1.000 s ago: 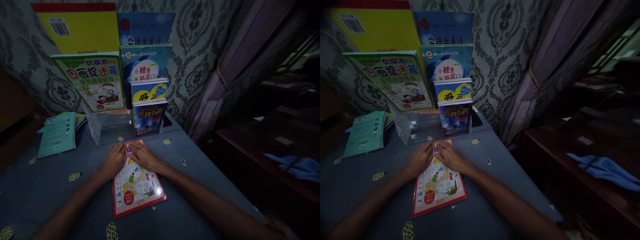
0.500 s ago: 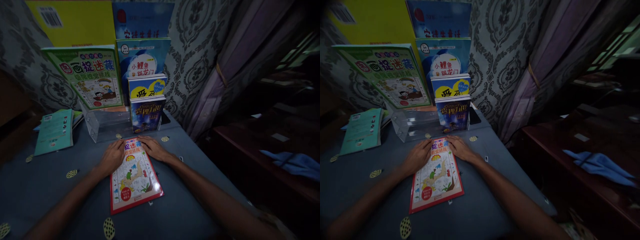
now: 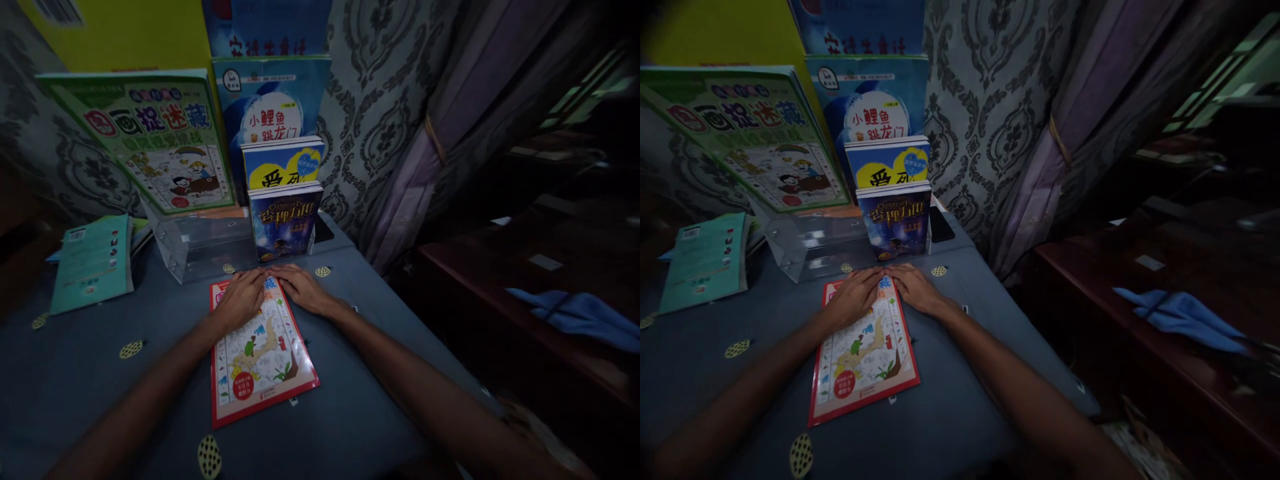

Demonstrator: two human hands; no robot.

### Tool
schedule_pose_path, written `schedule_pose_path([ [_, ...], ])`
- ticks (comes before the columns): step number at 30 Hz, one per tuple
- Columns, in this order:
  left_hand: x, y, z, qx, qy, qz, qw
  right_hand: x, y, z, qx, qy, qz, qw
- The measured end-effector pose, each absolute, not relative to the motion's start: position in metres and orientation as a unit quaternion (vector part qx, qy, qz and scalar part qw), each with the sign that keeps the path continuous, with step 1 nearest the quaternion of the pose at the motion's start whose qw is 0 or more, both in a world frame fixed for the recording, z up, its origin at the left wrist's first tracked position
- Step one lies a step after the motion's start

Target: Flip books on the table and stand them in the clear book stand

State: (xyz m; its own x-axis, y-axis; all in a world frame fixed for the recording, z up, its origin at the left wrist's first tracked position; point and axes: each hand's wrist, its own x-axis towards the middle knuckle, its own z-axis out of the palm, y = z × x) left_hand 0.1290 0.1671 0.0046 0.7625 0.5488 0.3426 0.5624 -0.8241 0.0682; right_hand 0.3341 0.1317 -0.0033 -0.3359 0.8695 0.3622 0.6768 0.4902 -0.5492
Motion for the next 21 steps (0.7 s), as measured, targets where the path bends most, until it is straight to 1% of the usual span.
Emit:
schedule_pose_path([
  [10, 0.126, 0.170, 0.004, -0.942, -0.282, -0.181, 0.003, 0.332, 0.108, -0.009, -0.480, -0.828, 0.115, 0.265],
  [15, 0.125, 0.170, 0.004, -0.942, -0.278, -0.186, -0.006, 0.334, 0.089, -0.010, -0.476, -0.834, 0.110, 0.258],
  [21, 0.124, 0.174, 0.001, -0.943, -0.264, -0.200, -0.022, 0.331, 0.087, -0.005, -0.471, -0.838, 0.094, 0.259],
])
